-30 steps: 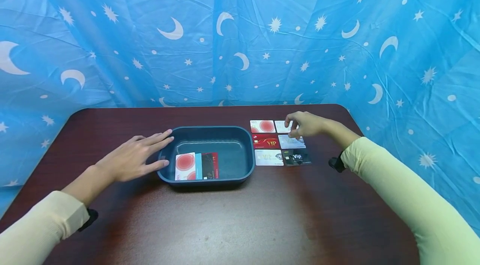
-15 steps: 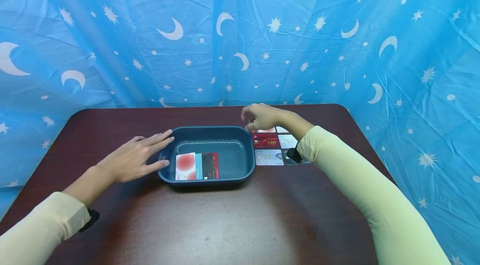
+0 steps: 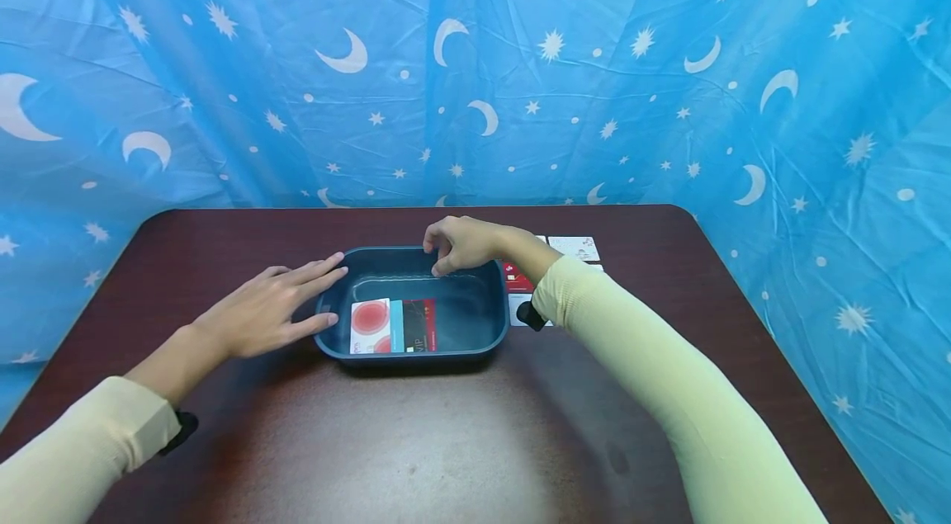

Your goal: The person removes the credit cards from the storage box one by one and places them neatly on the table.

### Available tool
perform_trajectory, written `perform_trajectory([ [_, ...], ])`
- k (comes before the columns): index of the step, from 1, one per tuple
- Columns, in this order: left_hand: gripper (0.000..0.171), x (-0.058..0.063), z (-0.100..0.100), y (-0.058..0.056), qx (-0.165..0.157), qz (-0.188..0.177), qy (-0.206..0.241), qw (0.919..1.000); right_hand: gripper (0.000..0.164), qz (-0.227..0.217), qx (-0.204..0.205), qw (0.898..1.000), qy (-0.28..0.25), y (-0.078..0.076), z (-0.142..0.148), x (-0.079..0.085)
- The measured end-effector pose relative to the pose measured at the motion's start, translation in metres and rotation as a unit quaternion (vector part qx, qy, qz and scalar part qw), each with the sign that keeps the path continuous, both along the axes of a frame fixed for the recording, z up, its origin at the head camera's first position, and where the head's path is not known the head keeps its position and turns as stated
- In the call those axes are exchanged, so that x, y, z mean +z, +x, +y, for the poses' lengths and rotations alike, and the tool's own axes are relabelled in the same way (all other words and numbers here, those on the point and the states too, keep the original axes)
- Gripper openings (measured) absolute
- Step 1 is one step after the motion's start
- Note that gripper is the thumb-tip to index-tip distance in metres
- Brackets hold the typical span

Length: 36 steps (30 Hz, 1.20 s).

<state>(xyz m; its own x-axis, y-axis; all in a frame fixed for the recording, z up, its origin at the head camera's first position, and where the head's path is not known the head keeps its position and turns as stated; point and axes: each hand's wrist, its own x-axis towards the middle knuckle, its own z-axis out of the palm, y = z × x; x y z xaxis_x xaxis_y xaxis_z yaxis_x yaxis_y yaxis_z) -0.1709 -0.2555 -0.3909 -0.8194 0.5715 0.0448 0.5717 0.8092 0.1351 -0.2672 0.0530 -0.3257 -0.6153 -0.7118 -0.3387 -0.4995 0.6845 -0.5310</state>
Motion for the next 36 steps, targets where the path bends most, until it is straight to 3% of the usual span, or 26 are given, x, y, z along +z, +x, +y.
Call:
perform_trajectory([
  [8, 0.072, 0.0, -0.001, 0.0, 0.003, -0.006, 0.001, 1.0, 0.042, -0.042, 0.019, 0.999, -0.005, 0.001, -0.025, -0.007],
  [15, 0.071, 0.0, 0.0, -0.001, -0.001, -0.004, 0.002, 1.0, 0.041, -0.058, 0.02, 0.998, -0.009, 0.003, -0.043, -0.011],
  [21, 0.071, 0.0, 0.0, -0.001, -0.006, -0.002, 0.002, 1.0, 0.044, -0.098, 0.016, 0.995, -0.02, 0.006, -0.054, -0.016],
  [36, 0.07, -0.002, -0.002, -0.001, -0.006, -0.003, 0.006, 1.0, 0.048, -0.165, 0.005, 0.985, 0.043, 0.005, -0.079, -0.027],
])
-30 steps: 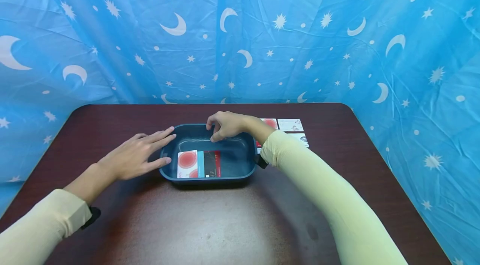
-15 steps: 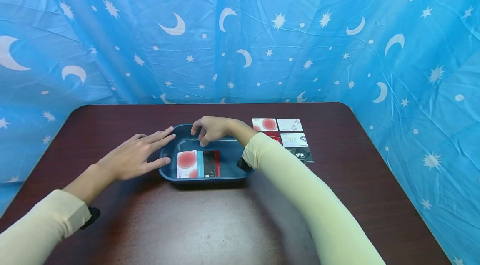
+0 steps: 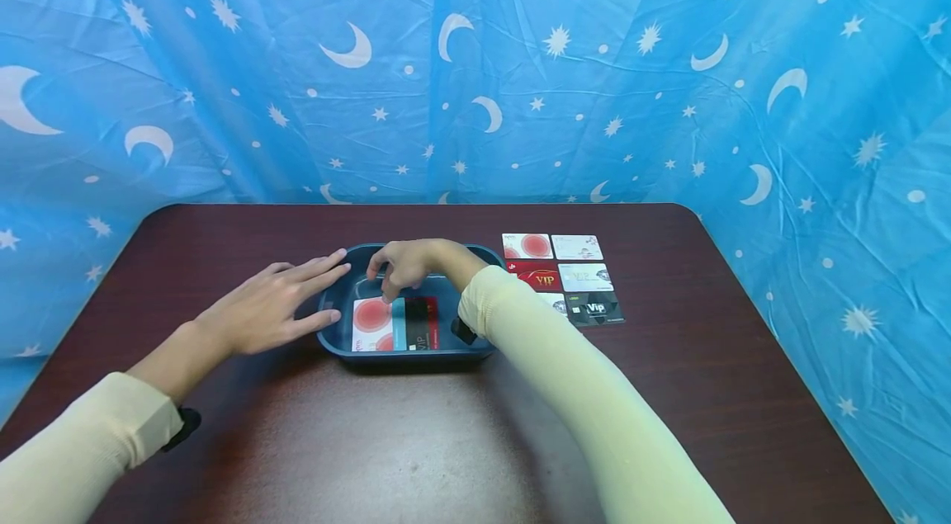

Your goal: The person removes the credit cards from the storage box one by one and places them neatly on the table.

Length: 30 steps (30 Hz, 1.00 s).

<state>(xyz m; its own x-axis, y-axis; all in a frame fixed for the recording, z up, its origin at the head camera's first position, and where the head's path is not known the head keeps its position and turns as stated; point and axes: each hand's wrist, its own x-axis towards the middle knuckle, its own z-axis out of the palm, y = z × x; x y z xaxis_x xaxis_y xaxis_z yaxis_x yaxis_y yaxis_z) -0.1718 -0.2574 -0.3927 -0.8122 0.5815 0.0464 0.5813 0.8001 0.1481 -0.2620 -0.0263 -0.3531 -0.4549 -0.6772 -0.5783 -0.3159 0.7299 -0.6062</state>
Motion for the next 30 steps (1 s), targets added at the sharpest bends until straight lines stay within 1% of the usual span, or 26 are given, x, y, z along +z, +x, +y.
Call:
perform_trajectory([
  [3, 0.07, 0.0008, 0.0007, -0.0003, -0.002, -0.001, 0.003, 1.0, 0.049, -0.009, 0.007, 1.0, 0.022, -0.0001, -0.0026, 0.0015],
  [6, 0.07, 0.0017, 0.0011, 0.0003, -0.002, -0.001, 0.004, 1.0, 0.05, -0.013, 0.015, 0.999, 0.032, -0.0001, -0.0042, 0.0026],
  [15, 0.069, 0.0026, 0.0019, 0.0016, -0.002, 0.001, 0.006, 1.0, 0.05, -0.021, 0.036, 0.998, 0.041, 0.0011, -0.0044, 0.0014],
  [22, 0.07, 0.0019, 0.0017, 0.0017, -0.002, 0.0, 0.004, 1.0, 0.049, -0.025, 0.036, 0.998, 0.039, 0.0042, -0.0047, -0.0006],
  [30, 0.07, 0.0005, 0.0009, 0.0013, -0.003, 0.002, 0.005, 1.0, 0.05, -0.001, 0.042, 0.999, 0.029, 0.009, -0.0042, 0.0014],
])
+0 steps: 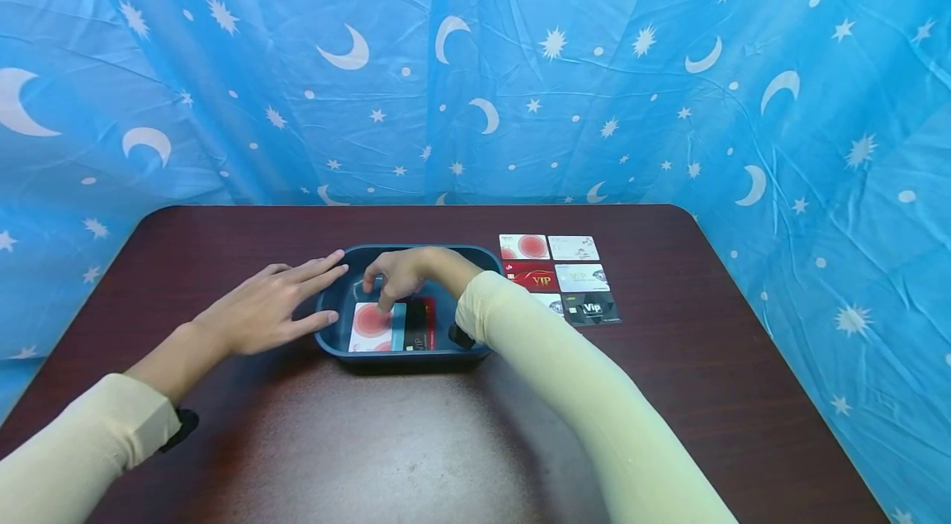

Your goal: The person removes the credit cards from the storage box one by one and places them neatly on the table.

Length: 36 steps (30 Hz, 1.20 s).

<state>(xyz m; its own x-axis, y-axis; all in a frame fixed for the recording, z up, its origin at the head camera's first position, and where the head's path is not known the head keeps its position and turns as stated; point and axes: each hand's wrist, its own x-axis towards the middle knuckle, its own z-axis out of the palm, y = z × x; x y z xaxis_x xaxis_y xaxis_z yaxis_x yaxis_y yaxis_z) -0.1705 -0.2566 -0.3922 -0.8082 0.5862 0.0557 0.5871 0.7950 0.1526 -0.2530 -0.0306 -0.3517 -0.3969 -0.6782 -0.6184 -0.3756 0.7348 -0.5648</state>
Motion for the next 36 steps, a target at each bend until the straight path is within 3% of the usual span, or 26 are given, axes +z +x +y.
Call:
perform_trajectory([
  [5, 0.07, 0.0, -0.001, 0.0, 0.0, 0.0, -0.003, 1.0, 0.05, 0.017, 0.005, 1.0, 0.005, 0.005, -0.001, 0.005],
  [12, 0.07, 0.001, 0.0, 0.0, -0.003, 0.004, -0.005, 1.0, 0.046, 0.065, 0.046, 0.997, 0.018, 0.01, 0.0, 0.01],
  [36, 0.07, 0.002, 0.0, 0.001, -0.002, 0.002, -0.005, 1.0, 0.044, 0.189, 0.053, 0.98, -0.009, 0.026, 0.008, 0.014],
])
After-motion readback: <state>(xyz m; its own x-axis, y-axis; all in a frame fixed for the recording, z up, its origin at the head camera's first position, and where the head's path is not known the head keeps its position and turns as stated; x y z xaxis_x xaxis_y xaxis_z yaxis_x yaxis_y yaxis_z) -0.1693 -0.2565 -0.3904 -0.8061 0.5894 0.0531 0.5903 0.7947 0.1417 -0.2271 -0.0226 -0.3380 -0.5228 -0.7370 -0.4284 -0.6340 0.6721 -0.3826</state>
